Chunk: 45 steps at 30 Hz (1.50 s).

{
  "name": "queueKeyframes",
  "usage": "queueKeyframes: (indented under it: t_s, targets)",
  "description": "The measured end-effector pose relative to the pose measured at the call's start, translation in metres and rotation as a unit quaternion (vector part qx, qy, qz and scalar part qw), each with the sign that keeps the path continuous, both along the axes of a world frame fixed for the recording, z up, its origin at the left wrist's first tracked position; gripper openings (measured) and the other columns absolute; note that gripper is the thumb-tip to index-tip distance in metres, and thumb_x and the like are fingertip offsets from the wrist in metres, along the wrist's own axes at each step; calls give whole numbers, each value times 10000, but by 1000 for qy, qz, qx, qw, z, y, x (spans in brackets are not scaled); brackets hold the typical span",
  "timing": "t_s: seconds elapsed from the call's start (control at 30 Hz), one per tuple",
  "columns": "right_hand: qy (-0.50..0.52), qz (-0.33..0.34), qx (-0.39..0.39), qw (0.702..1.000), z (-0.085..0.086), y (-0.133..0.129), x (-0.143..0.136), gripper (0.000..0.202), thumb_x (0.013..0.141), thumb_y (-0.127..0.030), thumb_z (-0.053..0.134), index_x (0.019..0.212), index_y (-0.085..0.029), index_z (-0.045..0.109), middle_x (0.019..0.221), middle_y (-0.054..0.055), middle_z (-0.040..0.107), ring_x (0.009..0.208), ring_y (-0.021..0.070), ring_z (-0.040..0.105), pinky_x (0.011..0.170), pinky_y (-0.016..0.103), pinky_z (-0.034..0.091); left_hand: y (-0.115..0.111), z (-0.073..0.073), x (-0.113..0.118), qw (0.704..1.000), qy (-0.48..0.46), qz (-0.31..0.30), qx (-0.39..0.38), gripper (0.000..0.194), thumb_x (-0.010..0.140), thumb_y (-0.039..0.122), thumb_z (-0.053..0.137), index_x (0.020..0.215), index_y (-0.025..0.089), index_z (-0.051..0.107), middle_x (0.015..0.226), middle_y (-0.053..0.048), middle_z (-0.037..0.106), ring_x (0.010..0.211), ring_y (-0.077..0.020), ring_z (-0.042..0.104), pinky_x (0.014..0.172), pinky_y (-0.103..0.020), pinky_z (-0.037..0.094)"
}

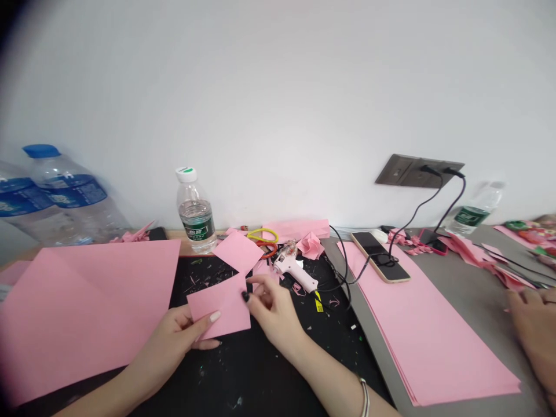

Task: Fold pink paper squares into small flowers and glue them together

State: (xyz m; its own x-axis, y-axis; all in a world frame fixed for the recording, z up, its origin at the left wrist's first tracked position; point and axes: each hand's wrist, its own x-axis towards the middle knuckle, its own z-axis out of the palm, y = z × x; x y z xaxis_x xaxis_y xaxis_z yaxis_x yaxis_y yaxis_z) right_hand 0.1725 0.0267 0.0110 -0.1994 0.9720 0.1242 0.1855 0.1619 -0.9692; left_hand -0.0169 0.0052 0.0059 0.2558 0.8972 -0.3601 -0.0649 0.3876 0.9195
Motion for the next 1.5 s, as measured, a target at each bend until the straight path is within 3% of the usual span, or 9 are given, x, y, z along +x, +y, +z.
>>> queueKeyframes:
  t_s: [0.1, 0.23, 0.33, 0.47, 0.63, 0.83, 1.0, 1.17, 1.5]
  targets:
    - [-2, 80, -30, 996, 0, -7, -6, 196, 832, -350, 564, 819, -157, 599, 620, -24, 489, 513, 100, 423, 471, 212, 339, -2, 2, 3, 999, -12, -34, -9, 362, 778, 383, 650, 1057, 155, 681, 961, -59, 721, 892, -229, 640, 745, -348, 587]
    - [9, 64, -49, 997, -3, -8, -8, 322, 862, -366, 514, 626, -149, 534, 535, -35, 432, 455, 86, 369, 419, 210, 282, -4, 0, 5, 998, -27, -57, -8, 377, 813, 404, 602, 1059, 128, 674, 952, -79, 718, 889, -235, 649, 679, -321, 601]
    - [43, 52, -34, 997, -3, -6, -8, 260, 833, -336, 565, 676, -129, 584, 639, -7, 492, 541, 96, 409, 481, 213, 315, -5, -1, 4, 996, -34, -83, -22, 400, 836, 404, 573, 1103, 114, 641, 989, -104, 709, 867, -230, 678, 613, -262, 592]
    - [112, 68, -103, 986, -2, -5, -8, 206, 779, -322, 635, 758, -117, 627, 679, 8, 553, 566, 105, 454, 524, 222, 357, -6, 1, 4, 993, -33, -111, -35, 424, 845, 397, 565, 1154, 109, 595, 997, -130, 706, 842, -238, 703, 553, -219, 569]
    - [137, 56, -141, 979, -4, -7, -10, 183, 745, -303, 664, 761, -122, 644, 670, 9, 600, 570, 116, 505, 547, 234, 404, -5, 1, 5, 988, -53, -136, -42, 388, 856, 379, 555, 1139, 117, 596, 975, -128, 714, 896, -254, 696, 610, -239, 570]
    - [-46, -19, 4, 999, -4, -12, -9, 150, 789, -175, 558, 723, -141, 688, 621, 7, 657, 521, 125, 559, 481, 219, 431, -6, 1, 3, 973, -160, -111, -125, 277, 848, 334, 582, 1054, 150, 602, 1124, -117, 666, 1074, -275, 617, 723, -303, 561]
    - [-104, 26, 182, 977, -9, -13, -4, 330, 807, -57, 489, 1020, -212, 688, 1007, 66, 721, 842, 197, 695, 739, 307, 562, -4, 8, 3, 962, -189, -121, -156, 261, 834, 296, 610, 1056, 160, 620, 1107, -103, 680, 1034, -261, 644, 765, -279, 536]
    - [-147, 54, 282, 947, -10, -10, -1, 339, 868, -71, 446, 1100, -223, 641, 1081, 83, 694, 945, 194, 679, 781, 314, 579, -2, 12, 2, 967, -163, -122, -151, 219, 798, 298, 654, 975, 171, 671, 1048, -82, 707, 980, -240, 671, 708, -231, 533]
    - [-218, 152, 325, 908, -13, -4, 8, 462, 888, -55, 398, 1315, -217, 466, 1355, 108, 488, 1207, 188, 508, 945, 334, 492, 1, 13, -3, 957, -215, -145, -133, 256, 826, 207, 624, 1077, 169, 659, 1135, -96, 680, 1067, -212, 626, 787, -207, 509]
